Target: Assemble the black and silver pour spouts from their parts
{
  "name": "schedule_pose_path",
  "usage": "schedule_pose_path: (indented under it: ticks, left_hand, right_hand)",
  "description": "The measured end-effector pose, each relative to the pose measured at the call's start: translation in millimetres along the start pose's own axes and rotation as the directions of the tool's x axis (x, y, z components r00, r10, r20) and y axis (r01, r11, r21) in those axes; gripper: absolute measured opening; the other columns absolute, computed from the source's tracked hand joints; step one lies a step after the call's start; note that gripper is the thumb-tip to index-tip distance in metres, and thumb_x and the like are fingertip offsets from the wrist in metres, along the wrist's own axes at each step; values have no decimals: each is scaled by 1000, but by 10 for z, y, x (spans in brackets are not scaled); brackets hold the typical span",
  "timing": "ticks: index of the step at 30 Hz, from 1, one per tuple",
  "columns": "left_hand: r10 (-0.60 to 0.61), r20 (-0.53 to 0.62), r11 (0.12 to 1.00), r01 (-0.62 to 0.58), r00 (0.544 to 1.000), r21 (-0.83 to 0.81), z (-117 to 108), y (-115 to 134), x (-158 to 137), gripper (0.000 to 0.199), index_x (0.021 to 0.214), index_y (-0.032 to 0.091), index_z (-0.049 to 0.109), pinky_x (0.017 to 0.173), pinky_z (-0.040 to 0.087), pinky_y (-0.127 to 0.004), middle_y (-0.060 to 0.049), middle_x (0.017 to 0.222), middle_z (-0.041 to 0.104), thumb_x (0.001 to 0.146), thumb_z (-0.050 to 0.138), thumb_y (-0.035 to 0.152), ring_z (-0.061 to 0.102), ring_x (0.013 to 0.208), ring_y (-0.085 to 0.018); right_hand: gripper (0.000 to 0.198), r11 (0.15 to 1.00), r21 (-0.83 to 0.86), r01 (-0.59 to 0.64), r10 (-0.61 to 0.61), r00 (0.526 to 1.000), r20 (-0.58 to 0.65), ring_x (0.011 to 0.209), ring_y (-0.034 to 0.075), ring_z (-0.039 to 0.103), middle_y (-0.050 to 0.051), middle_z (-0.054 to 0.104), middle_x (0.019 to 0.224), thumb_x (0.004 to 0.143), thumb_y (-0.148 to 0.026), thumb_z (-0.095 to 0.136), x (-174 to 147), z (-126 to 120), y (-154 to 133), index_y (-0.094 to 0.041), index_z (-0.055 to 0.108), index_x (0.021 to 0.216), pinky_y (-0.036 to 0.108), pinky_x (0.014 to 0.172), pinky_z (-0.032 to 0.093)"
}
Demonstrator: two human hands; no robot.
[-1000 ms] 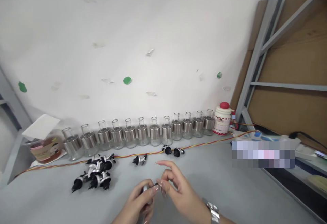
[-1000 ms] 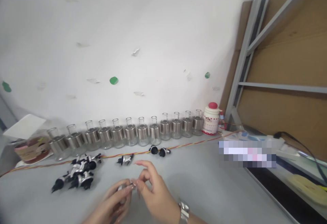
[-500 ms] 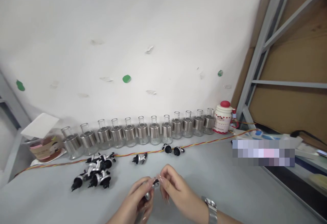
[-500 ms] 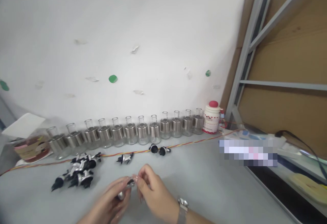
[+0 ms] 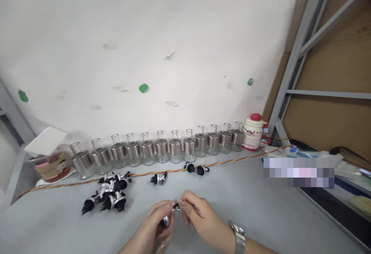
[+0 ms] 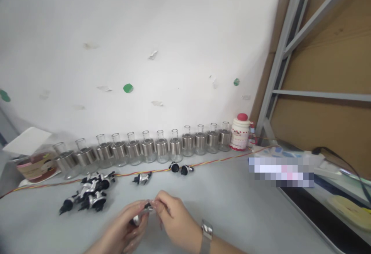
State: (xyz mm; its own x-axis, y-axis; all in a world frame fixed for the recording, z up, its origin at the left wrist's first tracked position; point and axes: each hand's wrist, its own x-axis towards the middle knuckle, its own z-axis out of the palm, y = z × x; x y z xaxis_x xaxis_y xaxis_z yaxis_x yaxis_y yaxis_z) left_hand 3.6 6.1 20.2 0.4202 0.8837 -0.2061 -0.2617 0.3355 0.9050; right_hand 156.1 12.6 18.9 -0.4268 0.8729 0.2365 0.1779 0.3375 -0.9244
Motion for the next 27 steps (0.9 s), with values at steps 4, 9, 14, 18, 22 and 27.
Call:
schedule_pose_path:
  ticks: [4,9,14,18,22,27]
  left_hand:
    - [6,49,1000,-5,999,-24,-22,-16,16,34,54,18,46,23,19,-15,10,32,28,79,40,39,22,21,-4]
    - [-13,62,999,16,998,-49,-25,-27,21,35,51,18,46,22,19,-16,11,30,25,79,40,38,20,21,-5]
    - [11,62,998,-8,998,-61,-29,-33,12,32,53,18,46,23,19,-15,10,32,26,78,40,36,20,22,-4]
    - [2,52,997,2,999,-76,-38,-45,15,27,55,18,47,22,17,-15,11,33,27,76,43,35,20,22,-4]
    - [12,50,997,-9,999,-77,-44,-66,28,30,53,18,46,22,17,-15,11,32,26,76,44,38,20,21,-4]
    - [7,28,999,-6,1000,-34,-18,-47,14,45,44,18,41,23,16,-16,10,28,24,78,40,48,22,20,-4]
  right_hand:
    - [32,1000,-8,0,0,1000,-13,47,9,39,-6,39,50,86,-43,33,5,1,6,-19,43,67,19,48,31]
    - [31,1000,-13,8,-8,1000,-1,48,9,40,-6,40,51,86,-42,34,3,-5,14,-19,45,69,18,48,31]
    - [31,1000,-19,9,-9,1000,-12,48,8,40,-6,41,51,86,-42,35,-4,-10,7,-18,47,69,18,48,31]
    - [32,1000,-7,-4,4,1000,-16,46,8,38,-7,39,50,86,-42,35,5,-12,7,-18,47,69,18,46,30]
    - [34,998,-56,10,-12,1000,-29,48,9,39,-6,40,51,86,-43,34,5,-11,-8,-18,49,69,18,47,32]
    - [35,977,-190,97,-95,995,21,53,10,42,-4,45,55,87,-40,33,-9,-2,-46,-19,51,66,19,52,34]
